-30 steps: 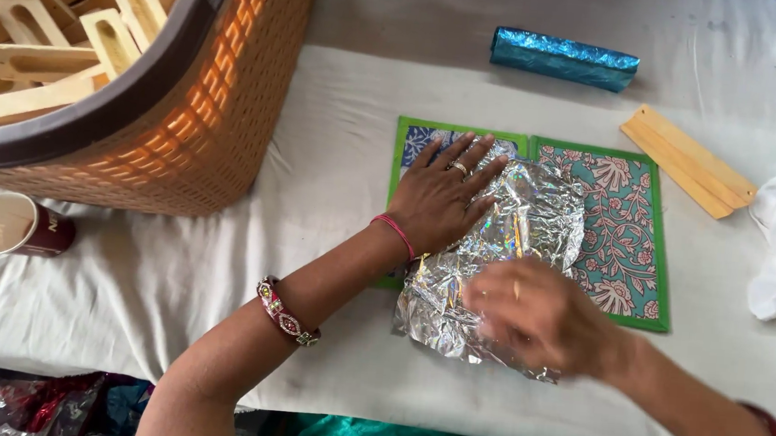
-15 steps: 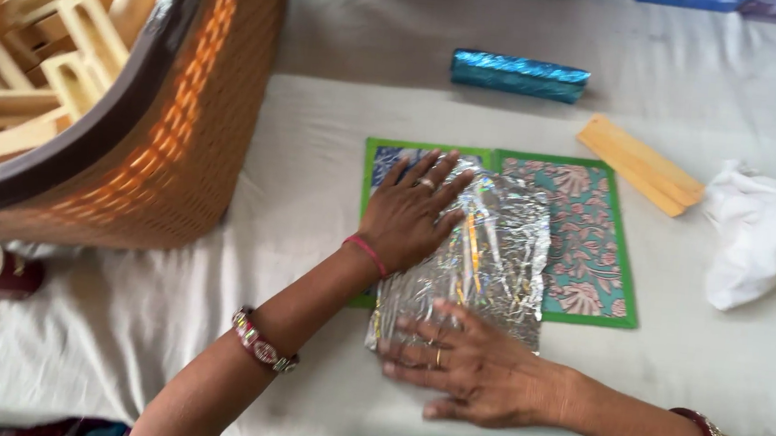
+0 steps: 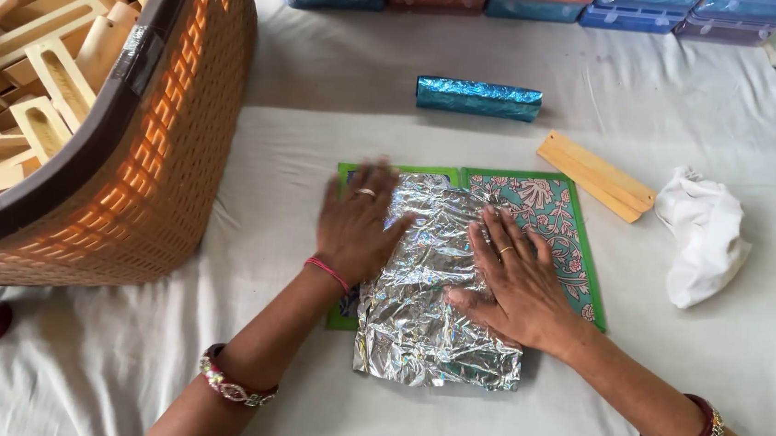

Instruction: The person picks foil-wrapped wooden pieces from a basket, peels the metallic foil off each piece by hand, wipes the bare wood with a white cloth, and places the cleaned pieces on a patterned board beside the basket.

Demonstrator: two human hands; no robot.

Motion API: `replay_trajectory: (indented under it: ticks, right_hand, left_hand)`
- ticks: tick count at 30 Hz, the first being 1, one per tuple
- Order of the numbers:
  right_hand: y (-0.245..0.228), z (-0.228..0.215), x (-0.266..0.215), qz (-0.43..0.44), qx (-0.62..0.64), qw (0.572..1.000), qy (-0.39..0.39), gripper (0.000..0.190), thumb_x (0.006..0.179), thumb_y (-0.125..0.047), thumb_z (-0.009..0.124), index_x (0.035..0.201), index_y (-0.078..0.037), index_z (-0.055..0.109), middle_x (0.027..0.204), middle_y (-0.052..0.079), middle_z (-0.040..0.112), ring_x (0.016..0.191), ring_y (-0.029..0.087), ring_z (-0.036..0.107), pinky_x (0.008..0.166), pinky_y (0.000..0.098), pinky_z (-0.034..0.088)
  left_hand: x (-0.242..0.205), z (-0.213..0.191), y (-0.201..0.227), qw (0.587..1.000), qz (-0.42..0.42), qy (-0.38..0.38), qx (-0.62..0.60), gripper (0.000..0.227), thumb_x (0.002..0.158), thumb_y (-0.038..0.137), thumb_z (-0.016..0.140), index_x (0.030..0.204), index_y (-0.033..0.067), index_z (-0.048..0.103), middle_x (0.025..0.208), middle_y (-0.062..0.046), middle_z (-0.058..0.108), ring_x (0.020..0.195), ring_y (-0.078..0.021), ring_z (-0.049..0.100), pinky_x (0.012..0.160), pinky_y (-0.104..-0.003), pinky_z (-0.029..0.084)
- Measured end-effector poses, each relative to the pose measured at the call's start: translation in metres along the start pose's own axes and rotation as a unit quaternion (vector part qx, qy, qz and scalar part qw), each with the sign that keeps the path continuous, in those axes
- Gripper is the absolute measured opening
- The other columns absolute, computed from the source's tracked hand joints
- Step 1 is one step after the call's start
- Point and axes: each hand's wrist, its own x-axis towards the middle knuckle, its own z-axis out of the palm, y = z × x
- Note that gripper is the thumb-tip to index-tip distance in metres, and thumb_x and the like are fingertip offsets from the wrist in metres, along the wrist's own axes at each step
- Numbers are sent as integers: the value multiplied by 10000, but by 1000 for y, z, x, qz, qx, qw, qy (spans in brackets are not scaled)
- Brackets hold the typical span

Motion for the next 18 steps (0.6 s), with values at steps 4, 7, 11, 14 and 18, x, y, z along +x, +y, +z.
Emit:
replay_trajectory:
  ticks: [4, 7, 11, 14, 18]
  right_hand:
    - [-2, -1, 0, -7, -10, 1000, 11, 1022, 936, -779, 348, 1582, -2, 203, 1653, 256, 123, 1531, 401, 81, 1184, 566, 80]
    - [-6, -9, 1, 2, -12, 1000, 7, 986, 918, -752, 393, 1554, -11, 260, 1646, 259, 154, 1517, 402, 110, 1172, 577, 114]
    - [-7, -12, 3, 7, -17, 1000, -3, 935, 870, -718, 419, 1531, -66, 308, 1637, 211, 185, 1535, 379, 112, 1180, 576, 120]
    - [-6, -14, 4, 51, -98, 985, -136, 971, 910, -791, 409, 1498, -26, 306, 1668, 229, 105, 1577, 376, 45, 1230, 552, 87]
    - [2, -2, -1, -24, 12, 999, 36, 1032, 916, -757, 423, 1576, 16, 245, 1638, 259, 156, 1512, 395, 118, 1163, 569, 122]
  left_hand:
    - [-8, -14, 12, 992, -37, 55, 109, 668, 993, 370, 441, 1572, 51, 353, 1684, -98, 312, 1583, -245, 262, 1280, -455, 194]
    - [-27, -44, 72, 972, 26, 26, -230, 708, 960, 194, 416, 1645, 47, 312, 1658, -130, 361, 1504, -292, 362, 1279, -420, 316]
    - [-13, 7, 83, 980, 161, 41, -110, 624, 1089, 345, 388, 1600, 0, 293, 1699, -191, 251, 1578, -335, 215, 1249, -490, 191]
    - [1, 8, 70, 985, 94, -46, -137, 616, 1067, 419, 351, 1587, 92, 313, 1693, -148, 241, 1576, -311, 197, 1265, -492, 169]
    - [-5, 1, 44, 994, 45, -85, -50, 642, 1034, 524, 279, 1580, 185, 279, 1676, -93, 194, 1545, -295, 141, 1230, -522, 80]
